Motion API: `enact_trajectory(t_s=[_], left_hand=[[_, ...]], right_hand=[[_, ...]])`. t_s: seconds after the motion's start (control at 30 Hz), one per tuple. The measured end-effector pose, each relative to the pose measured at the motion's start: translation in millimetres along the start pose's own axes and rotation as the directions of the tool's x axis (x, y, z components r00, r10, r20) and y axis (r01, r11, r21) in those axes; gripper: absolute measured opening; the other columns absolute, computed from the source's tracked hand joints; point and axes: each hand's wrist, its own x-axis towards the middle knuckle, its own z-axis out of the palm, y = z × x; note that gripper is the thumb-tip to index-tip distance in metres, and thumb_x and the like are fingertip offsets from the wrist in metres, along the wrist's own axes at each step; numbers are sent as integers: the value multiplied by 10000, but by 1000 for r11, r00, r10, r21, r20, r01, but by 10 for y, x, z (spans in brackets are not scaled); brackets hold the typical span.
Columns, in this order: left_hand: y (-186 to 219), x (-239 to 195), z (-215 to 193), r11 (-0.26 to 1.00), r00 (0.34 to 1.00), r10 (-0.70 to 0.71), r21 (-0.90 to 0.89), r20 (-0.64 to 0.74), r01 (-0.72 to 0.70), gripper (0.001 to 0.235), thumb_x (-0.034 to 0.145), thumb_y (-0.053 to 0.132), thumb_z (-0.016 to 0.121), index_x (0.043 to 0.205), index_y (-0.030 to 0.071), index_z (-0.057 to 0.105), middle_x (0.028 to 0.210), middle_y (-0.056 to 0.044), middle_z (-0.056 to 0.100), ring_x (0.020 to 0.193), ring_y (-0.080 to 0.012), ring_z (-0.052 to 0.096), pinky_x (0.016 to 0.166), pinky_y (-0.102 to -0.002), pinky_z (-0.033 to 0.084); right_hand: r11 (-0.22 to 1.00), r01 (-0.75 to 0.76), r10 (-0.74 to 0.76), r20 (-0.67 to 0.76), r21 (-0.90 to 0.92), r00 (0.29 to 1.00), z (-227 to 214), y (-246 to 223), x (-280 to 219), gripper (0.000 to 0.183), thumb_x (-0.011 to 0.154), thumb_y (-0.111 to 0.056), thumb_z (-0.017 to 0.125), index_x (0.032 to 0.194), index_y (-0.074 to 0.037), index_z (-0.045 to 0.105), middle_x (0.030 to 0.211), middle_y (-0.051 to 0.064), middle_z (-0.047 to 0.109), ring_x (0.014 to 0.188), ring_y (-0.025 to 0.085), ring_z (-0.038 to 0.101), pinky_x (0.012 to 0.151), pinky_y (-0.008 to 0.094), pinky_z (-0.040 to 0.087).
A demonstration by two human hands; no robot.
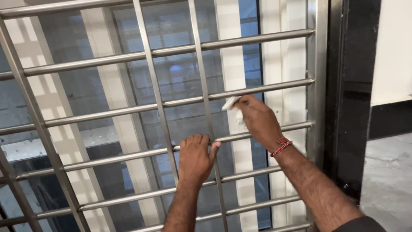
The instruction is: The person wipes the horizontal bars of a metal security gate with a white cloth. They systematically clean each bar, moving from one side to the other and working their way down the gate.
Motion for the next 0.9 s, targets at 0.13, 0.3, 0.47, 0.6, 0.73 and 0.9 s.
enact_trajectory(t_s=[0.13,0.3,0.47,0.6,0.73,0.9], left_hand=[[-12,-13,41,1000,998,20,11,-51,-20,381,996,435,601,932,64,664,896,-104,617,873,-316,572,819,-467,433],[-55,-38,145,999,999,27,42,-46,-25,387,1009,440,585,934,66,653,871,-92,592,823,-291,542,804,-460,426],[-98,-47,174,998,998,31,54,-50,-28,392,1014,450,575,917,76,639,871,-86,581,820,-287,532,809,-460,424],[-132,-71,232,997,997,38,68,-63,-33,402,1015,463,571,909,80,632,871,-87,570,821,-284,531,830,-463,427],[-151,-50,260,996,995,50,76,-84,-44,403,1011,469,567,905,86,630,876,-87,565,830,-287,530,854,-465,431],[-163,-59,273,996,995,56,77,-84,-49,396,1002,466,586,902,85,629,871,-89,560,827,-288,531,853,-468,432]], right_hand=[[981,139,-74,395,-138,916,200,304,-3,305,849,-84,744,1152,-111,755,1094,42,691,911,248,712,745,388,599],[936,245,-94,490,-254,866,302,495,26,274,890,-66,697,1153,-120,751,1115,16,704,943,212,726,751,338,621],[940,143,-86,190,-310,978,366,419,18,176,933,-89,707,1101,-97,758,1110,18,726,925,215,744,767,331,629],[923,268,-166,344,-275,924,392,384,11,221,880,-39,691,1078,-96,772,1079,8,740,885,195,755,719,314,636],[940,103,-61,138,-326,989,366,249,69,180,935,-61,703,1099,-73,775,1065,38,738,842,222,740,706,325,625],[956,167,-79,335,-242,939,477,303,40,219,895,-21,675,1088,-70,768,1072,40,738,807,191,749,661,303,635]])
